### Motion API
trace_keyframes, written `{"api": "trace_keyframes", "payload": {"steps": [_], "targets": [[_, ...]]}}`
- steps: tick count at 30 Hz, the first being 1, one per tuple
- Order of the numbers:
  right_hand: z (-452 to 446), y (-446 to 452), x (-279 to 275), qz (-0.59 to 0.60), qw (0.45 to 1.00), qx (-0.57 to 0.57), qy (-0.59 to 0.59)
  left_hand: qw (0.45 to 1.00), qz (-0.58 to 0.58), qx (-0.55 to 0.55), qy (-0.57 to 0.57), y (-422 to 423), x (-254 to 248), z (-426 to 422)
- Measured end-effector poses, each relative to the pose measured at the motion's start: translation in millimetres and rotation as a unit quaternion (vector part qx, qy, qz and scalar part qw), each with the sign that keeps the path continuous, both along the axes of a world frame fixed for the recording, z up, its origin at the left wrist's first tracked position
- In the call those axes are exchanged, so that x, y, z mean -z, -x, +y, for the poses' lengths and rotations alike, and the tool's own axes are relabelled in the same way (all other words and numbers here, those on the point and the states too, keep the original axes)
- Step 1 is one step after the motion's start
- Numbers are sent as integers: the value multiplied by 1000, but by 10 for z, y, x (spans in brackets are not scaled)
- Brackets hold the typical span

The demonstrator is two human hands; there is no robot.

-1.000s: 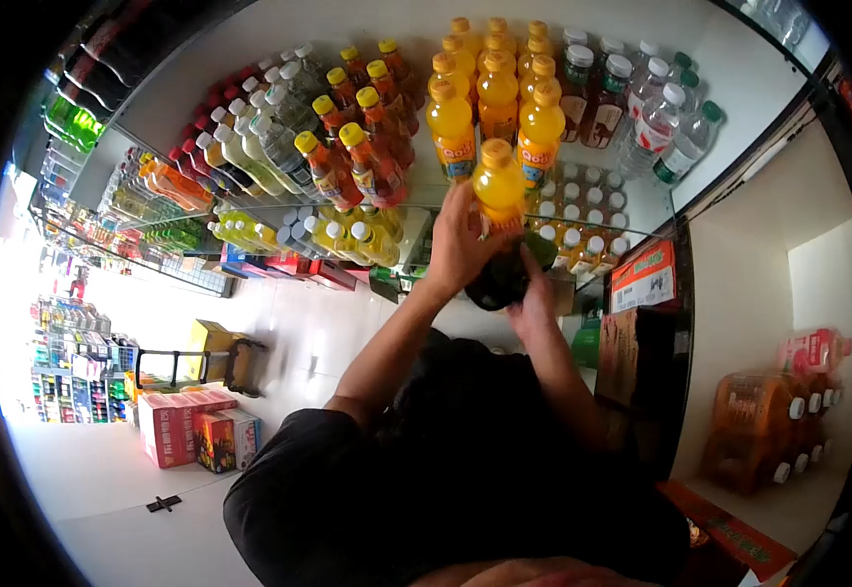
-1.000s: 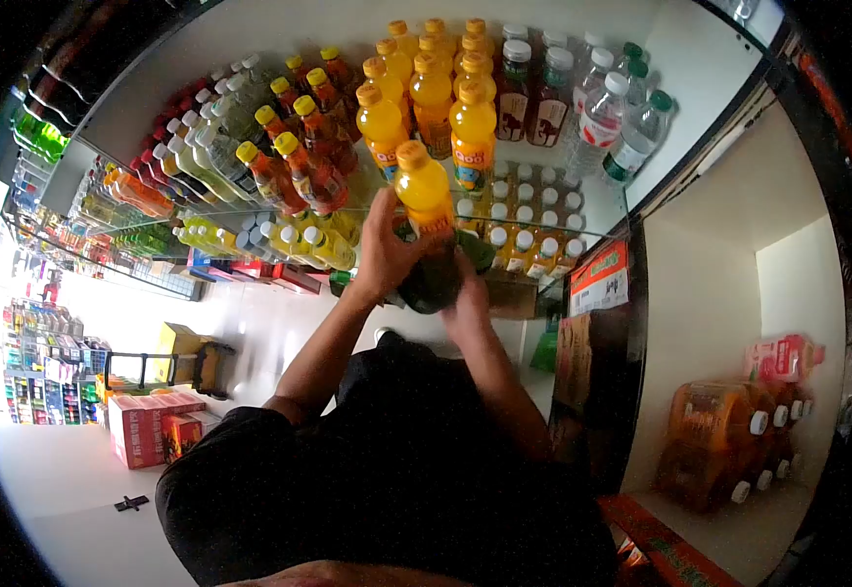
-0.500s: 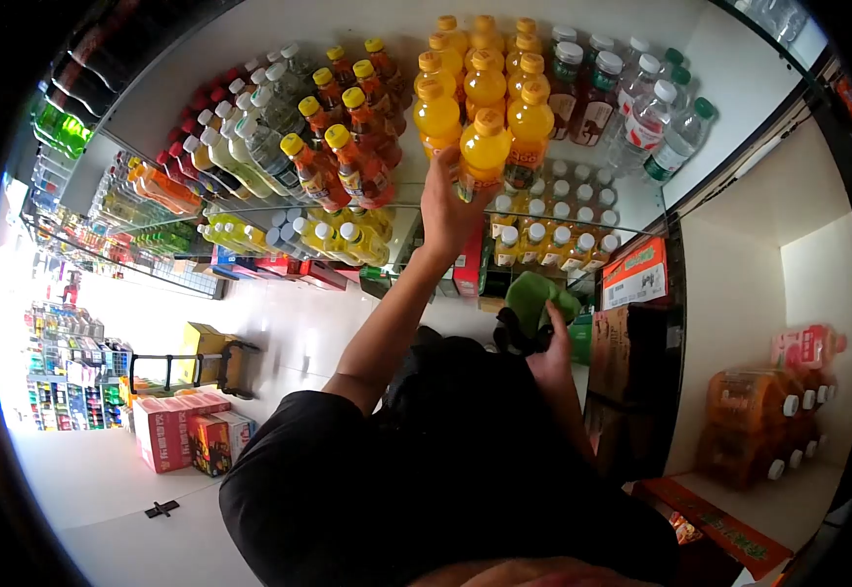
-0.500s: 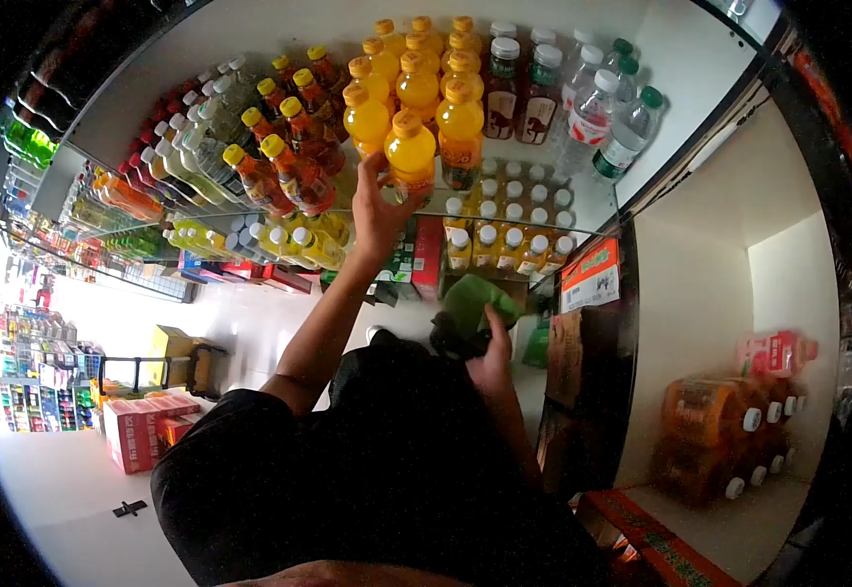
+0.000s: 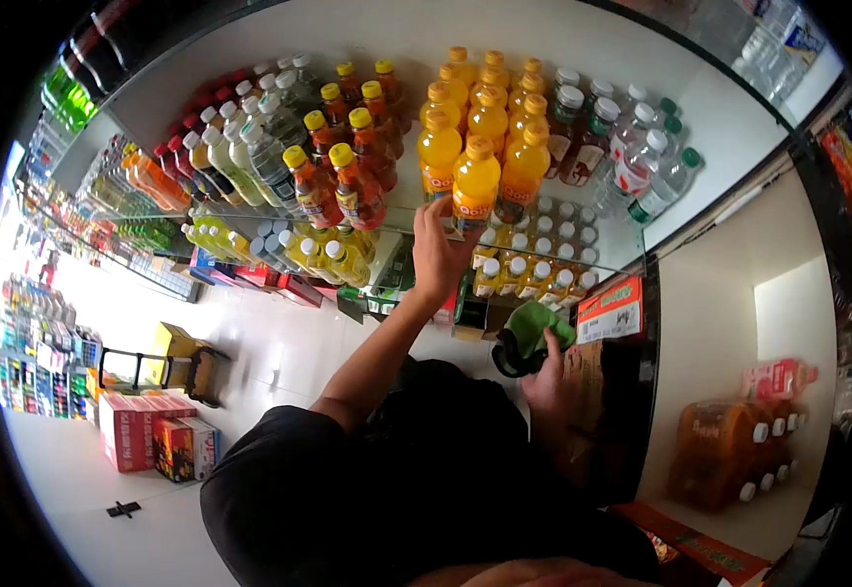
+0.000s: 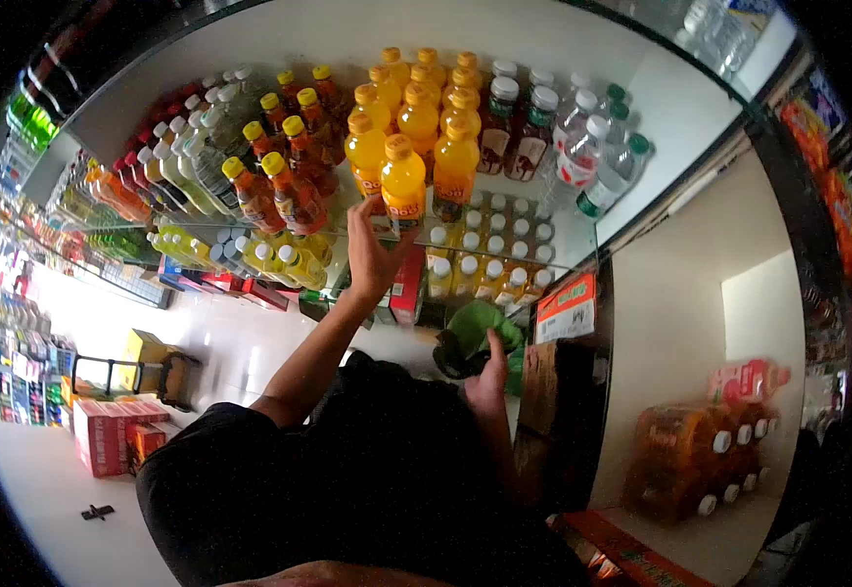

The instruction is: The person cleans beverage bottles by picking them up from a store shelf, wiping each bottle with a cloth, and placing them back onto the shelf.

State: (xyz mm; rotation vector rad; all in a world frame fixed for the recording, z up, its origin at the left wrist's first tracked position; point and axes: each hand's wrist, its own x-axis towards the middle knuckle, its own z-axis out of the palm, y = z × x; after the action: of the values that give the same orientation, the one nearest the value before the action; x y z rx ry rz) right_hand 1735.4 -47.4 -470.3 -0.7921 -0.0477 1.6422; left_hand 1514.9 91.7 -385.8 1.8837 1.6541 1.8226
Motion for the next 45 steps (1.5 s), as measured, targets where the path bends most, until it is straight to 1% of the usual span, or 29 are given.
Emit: {"api": "trace_keyframes", "payload": {"steps": [1,2,4,5,8,9,10,13,17,18,20,23,24,25,26,27,29,30,31,32,34,35,37,38,39,41,43,44,45], "targets": [[-15,36,-55,4,1000,-8,16,1000,0,18,22,25,-19,-50],[-14,65,-96,1,1000,-13,13,999,-12,14,35,15,-41,-71],[-10,83,-175,-10,998,-23,57,999,-2,-8,39,17,-49,-23],[6,90,-147,-17,998,-28,55,999,11,-25,45,7,-54,11],[46,104,-5,-38,999,-21,16,998,-5,-51,42,-61,-74,52],[53,111,-27,-43,999,-26,15,998,-10,-55,41,-70,-70,56],[55,114,-47,-63,996,-12,54,997,-12,-61,47,-79,-56,64],[24,169,-218,-89,995,-11,35,996,-28,-73,54,-114,-19,125],[-65,178,-281,-131,991,12,36,994,-47,-79,66,-134,5,145],[-175,162,-313,-274,961,-23,-37,994,-46,-76,68,-131,25,135],[-255,184,-445,-408,905,-52,-111,992,-47,-66,97,-128,45,183],[-202,151,-441,-457,876,-76,-135,995,-33,-68,72,-117,-5,174],[-125,157,-362,-300,951,-33,-61,994,-33,-68,73,-130,17,188],[-106,154,-292,-131,991,10,17,992,-66,-61,84,-141,60,201],[-161,125,-236,-130,991,9,20,989,-97,-55,96,-135,94,188],[-211,118,-280,-176,984,-10,-10,989,-96,-55,98,-122,74,162],[-172,92,-270,-226,973,-28,-45,987,-100,-68,107,-130,0,156],[-87,94,-242,-137,990,-15,-3,987,-102,-68,105,-126,15,174],[-17,90,-217,-48,998,-4,40,992,-68,-53,91,-101,55,189],[13,75,-198,-49,998,-6,40,996,-32,-38,79,-76,82,190],[32,132,-277,-109,994,7,26,996,-39,-36,74,-72,47,170],[63,131,-266,-107,994,6,27,996,-46,-30,66,-64,25,158],[200,97,-315,-149,988,35,18,997,-44,-7,59,-52,-21,92],[269,74,-343,-160,983,48,-73,998,-41,32,37,-81,-46,47],[319,98,-648,-192,978,66,-46,997,-37,70,18,-104,-72,-18],[640,-3,-586,-283,946,133,-85,986,-47,156,33,-208,-80,-142],[963,40,-736,-338,908,198,-150,988,5,154,14,-320,-156,-189],[1138,56,-792,-389,889,167,-173,982,12,176,62,-357,-173,-210],[1306,65,-838,-441,866,135,-196,982,12,179,59,-390,-165,-194]]}}
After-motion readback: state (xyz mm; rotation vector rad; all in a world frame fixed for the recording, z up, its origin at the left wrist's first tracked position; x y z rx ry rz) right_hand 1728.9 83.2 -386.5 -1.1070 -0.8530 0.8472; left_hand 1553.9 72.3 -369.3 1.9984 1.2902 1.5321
